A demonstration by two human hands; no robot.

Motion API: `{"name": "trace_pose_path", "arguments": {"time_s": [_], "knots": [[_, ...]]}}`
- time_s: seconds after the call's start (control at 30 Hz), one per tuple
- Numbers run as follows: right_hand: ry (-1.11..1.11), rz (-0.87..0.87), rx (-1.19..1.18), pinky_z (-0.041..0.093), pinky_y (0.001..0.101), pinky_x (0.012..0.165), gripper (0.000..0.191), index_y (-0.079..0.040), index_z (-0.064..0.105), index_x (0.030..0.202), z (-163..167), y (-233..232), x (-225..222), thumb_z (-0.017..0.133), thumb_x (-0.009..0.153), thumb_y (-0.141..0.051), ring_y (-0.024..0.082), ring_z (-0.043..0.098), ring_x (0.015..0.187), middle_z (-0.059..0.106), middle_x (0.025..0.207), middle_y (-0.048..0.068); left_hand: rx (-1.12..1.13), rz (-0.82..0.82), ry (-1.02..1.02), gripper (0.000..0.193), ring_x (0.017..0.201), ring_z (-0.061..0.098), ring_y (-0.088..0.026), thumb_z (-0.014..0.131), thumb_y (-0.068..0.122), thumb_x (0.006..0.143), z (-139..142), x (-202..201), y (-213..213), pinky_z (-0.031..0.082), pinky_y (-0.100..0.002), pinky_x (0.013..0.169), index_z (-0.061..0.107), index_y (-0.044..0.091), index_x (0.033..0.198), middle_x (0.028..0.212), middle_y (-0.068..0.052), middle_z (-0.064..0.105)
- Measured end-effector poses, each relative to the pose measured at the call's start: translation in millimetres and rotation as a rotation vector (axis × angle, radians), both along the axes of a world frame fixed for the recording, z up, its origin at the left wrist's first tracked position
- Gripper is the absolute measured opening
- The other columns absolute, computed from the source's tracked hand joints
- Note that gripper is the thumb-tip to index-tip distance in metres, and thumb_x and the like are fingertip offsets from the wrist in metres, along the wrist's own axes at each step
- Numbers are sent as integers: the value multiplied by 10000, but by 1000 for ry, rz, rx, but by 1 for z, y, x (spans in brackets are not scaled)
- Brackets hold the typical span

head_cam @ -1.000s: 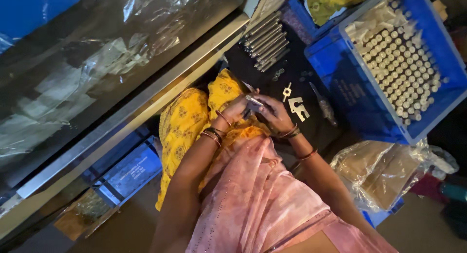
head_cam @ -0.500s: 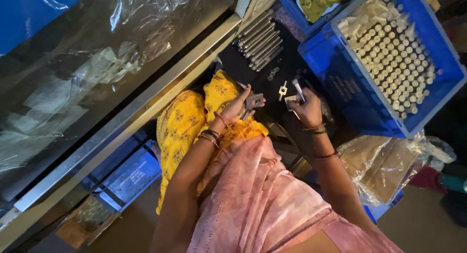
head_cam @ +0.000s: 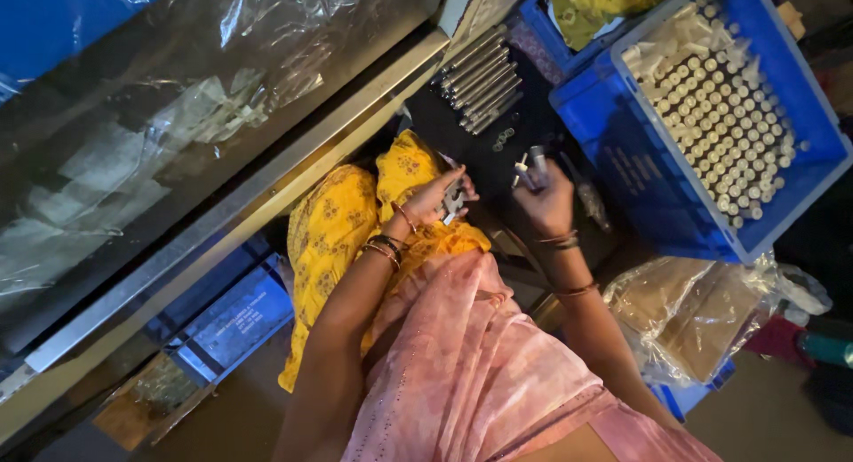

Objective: The person sits on the floor and assembles small metal components by hand, inserting pins into brackets and placing them into a blue crate. She also wipes a metal rod with a yellow cloth and briefly interacts with a nearby machine.

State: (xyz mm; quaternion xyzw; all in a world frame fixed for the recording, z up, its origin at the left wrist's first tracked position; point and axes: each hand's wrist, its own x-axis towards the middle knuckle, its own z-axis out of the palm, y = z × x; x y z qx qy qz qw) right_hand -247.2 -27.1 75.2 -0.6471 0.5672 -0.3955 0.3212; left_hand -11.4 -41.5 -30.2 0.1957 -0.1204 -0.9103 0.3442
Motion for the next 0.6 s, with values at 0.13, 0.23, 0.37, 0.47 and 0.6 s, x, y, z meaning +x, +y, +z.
{"name": "trace_pose_path", "arguments": {"time_s": [0.13,0.23,0.37,0.47,0.6], "knots": [[362,215,-95,499,325,685,279,-48,628,930,-5,3,51,842,782,-147,220,623,753,639,828,99,-81,9,-80,390,1002,684,-201,545,493,1100,3,0,3,590,-368,731,676,126,1089,1021,-30,698],[325,390,-201,516,337,807,355,-65,665,1020,-2,6,68,857,732,-146,265,632,883,640,944,115,-145,73,-208,397,960,678,-175,554,485,1088,5,4,8,579,-338,727,675,107,1091,1016,-29,694],[67,295,-287,504,355,911,570,-34,593,1160,9,11,65,868,687,-193,255,586,1051,563,1149,147,-242,120,-349,408,904,669,-141,566,475,1073,7,7,13,564,-297,721,674,82,1094,1008,-29,690],[11,239,-2,484,328,842,721,-34,551,1223,15,12,53,936,665,-280,187,549,953,587,1075,92,-283,123,-365,418,862,662,-115,575,468,1061,10,8,12,552,-267,717,674,64,1097,1003,-28,687],[-36,310,64,522,326,912,800,-21,544,1294,7,14,54,936,671,-335,164,597,1040,601,1143,80,-202,81,-248,414,862,673,-106,583,449,1061,14,10,12,560,-262,709,661,48,1128,1022,-31,693]]}}
